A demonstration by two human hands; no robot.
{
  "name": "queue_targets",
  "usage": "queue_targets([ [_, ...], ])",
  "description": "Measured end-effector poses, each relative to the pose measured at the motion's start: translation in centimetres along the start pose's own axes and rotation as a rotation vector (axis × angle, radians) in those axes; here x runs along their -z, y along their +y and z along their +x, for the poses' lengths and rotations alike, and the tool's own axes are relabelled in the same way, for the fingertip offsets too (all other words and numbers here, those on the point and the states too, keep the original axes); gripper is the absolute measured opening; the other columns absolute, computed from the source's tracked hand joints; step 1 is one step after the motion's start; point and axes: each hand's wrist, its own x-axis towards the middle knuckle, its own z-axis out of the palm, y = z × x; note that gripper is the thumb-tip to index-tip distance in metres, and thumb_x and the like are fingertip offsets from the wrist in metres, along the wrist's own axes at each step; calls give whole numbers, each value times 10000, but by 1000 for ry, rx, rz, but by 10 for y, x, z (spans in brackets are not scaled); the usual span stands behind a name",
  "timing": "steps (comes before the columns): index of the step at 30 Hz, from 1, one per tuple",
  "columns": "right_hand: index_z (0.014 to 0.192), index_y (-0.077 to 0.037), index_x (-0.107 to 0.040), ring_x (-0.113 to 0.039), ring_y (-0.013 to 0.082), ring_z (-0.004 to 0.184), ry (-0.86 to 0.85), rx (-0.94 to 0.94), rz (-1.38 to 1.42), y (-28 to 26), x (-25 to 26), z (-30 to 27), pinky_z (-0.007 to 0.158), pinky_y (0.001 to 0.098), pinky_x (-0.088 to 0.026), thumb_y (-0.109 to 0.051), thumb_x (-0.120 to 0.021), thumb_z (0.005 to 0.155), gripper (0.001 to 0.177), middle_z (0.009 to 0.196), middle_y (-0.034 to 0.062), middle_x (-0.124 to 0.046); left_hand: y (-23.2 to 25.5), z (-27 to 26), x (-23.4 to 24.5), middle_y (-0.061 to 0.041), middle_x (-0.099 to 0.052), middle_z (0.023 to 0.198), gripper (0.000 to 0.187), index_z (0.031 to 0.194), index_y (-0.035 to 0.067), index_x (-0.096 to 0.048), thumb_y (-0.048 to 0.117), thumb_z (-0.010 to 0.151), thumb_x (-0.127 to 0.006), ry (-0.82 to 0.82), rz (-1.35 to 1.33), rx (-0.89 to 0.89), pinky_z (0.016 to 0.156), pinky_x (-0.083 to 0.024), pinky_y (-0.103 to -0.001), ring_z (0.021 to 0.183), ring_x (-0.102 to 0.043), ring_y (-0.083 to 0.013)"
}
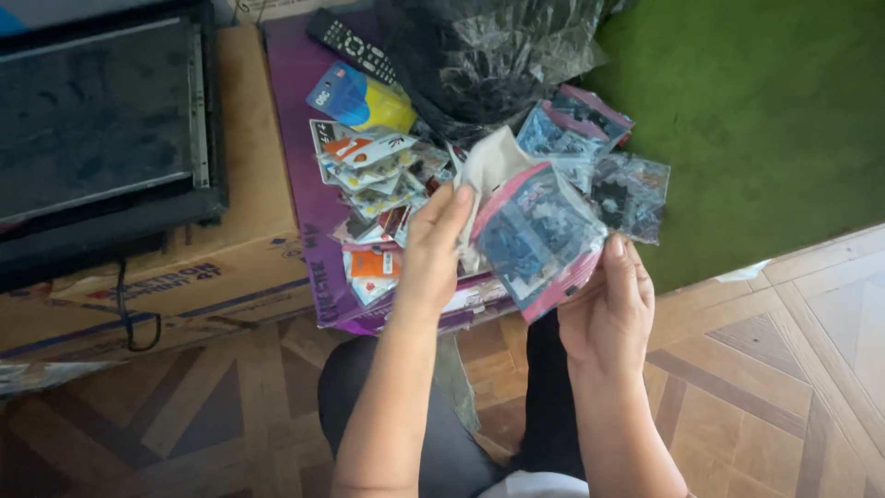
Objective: The person sits on the floor and sorts through a pile of small plastic bags containing various items. They pick up individual bags, open them, and place the contents or the bags themselves into different piles on a purple box.
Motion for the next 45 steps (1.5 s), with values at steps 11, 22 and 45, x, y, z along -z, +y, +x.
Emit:
queue_targets([
  [11, 1050, 48, -690, -749, 202, 937, -73, 159, -561, -10, -19, 16, 775, 383, -668, -69, -700, 977, 139, 1040, 226, -740, -4, 13, 31, -71, -791, 1035, 350, 1144, 98, -764, 187, 825, -877, -137, 201, -201, 966, -553, -378, 1027, -714, -144],
  [22, 1324, 53, -669, -603, 478, 1248, -396, 674, -1414, 4, -7, 32, 1063, 540, -485, -158, -914, 757, 653, 1321, 278, -665, 44, 17, 57, -116, -696, 910, 171, 997, 45, -732, -75, 883, -774, 218, 692, -539, 833, -544, -413, 864, -706, -327],
  [45, 1049, 94, -693, -702, 142, 579, 148, 208, -451, 24, 11, 12, 578, 305, -679, -85, -700, 998, 187, 756, 101, -680, -20, -20, -47, -52, -622, 1008, 215, 1142, 172, -737, 177, 929, -716, 27, 657, -768, 865, -549, -445, 968, -646, -305],
])
